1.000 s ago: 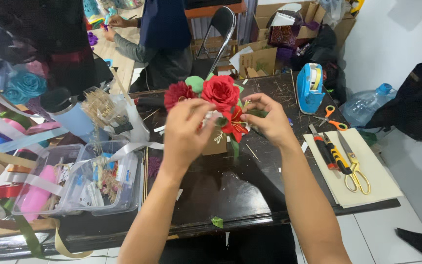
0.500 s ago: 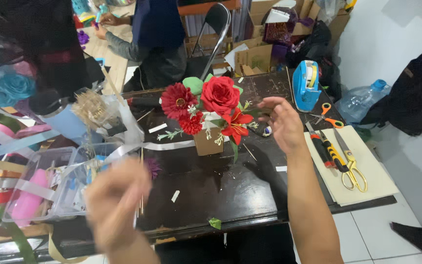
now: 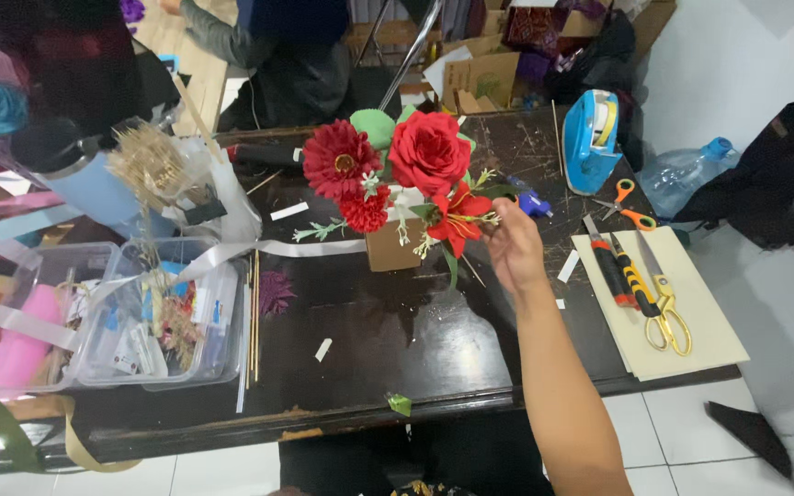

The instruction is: The person arranges artificial red flowers and green leaves into a small brown cardboard box. They adjust the placement of the flowers and add a purple decorative element to the arrangement.

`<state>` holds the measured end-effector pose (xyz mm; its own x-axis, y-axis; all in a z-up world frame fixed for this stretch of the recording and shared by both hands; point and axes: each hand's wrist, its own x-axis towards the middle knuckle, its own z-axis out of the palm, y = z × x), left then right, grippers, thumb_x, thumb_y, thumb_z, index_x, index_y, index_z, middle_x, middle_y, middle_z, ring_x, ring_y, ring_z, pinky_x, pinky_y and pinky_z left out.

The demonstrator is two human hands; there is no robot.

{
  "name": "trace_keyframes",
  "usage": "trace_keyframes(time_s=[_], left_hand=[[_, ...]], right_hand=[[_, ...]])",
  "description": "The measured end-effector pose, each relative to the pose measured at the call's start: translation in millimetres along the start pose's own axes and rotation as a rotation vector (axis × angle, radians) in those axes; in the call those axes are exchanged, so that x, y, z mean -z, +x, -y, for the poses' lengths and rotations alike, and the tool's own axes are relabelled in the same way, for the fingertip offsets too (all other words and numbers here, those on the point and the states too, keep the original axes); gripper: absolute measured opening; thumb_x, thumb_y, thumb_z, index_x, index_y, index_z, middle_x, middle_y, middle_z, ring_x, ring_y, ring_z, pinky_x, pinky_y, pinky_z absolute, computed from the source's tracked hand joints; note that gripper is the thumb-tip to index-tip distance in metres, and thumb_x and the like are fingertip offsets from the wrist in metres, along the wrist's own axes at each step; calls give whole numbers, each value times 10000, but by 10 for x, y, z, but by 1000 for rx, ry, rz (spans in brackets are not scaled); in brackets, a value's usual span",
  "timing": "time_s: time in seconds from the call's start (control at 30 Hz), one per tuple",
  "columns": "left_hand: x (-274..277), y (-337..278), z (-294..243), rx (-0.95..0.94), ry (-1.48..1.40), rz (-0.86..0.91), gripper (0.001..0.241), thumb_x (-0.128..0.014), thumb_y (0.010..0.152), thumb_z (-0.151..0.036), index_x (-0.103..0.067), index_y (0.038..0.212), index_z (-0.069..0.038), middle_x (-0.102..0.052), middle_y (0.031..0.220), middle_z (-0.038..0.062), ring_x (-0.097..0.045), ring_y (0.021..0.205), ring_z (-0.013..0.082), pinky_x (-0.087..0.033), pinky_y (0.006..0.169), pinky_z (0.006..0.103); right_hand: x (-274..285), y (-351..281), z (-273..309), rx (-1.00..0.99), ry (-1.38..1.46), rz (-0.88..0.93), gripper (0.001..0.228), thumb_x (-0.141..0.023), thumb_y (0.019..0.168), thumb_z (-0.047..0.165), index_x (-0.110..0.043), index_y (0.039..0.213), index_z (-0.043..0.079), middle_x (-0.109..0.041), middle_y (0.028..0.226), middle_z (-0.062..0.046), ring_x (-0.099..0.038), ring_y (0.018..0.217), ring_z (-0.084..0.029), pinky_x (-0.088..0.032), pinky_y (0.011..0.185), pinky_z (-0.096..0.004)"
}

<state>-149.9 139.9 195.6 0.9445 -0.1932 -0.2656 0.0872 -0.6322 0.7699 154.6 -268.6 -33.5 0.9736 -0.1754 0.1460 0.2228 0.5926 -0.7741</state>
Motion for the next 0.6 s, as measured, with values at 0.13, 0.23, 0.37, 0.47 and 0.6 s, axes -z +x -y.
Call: trace_keyframes(time_s=[0.13,0.23,0.37,0.47,0.6], left_hand=[[-223,919,-282,-316,-411,-148,475,-439,1069,-453,-692,823,-135,-529,772,27,-556,761,213,-488,783,368],[-303,1407,-131,-563,-711,-284,580,-445,1062,-441,-707,686,-85,-512,610,57,-553,607,227,-499,687,340],[-461,2252,275,-734,-983,-520,545,-519,1030,-435,-733,849,33,-538,641,123,-582,647,241,-514,711,338],[-510,2662,278,-673,-1011,-739,441,-579,1058,-319,-747,1167,74,-606,861,135,-615,862,200,-525,864,326],[-612,2930,248,-533,-866,-886,354,-721,1065,-209,-656,1385,-70,-661,1262,57,-608,1222,155,-467,1137,343]], right_hand=[[-47,-48,35,4,-7,-19,152,-667,1085,194,-728,1164,79,-843,1029,-97,-844,929,-209,-676,813,-314],[-2,71,21,39,-22,-10,160,-685,1081,212,-716,1161,77,-837,1032,-105,-842,908,-203,-675,778,-289],[-125,124,94,109,-56,-6,182,-680,1081,222,-738,1145,62,-819,1051,-150,-835,914,-261,-691,817,-371],[-461,90,305,139,-75,27,296,-651,1095,318,-726,1180,44,-809,1071,-148,-828,948,-238,-699,826,-348],[-765,15,499,157,-57,124,443,-560,1116,463,-765,1176,75,-804,1091,-140,-807,950,-221,-705,827,-343]])
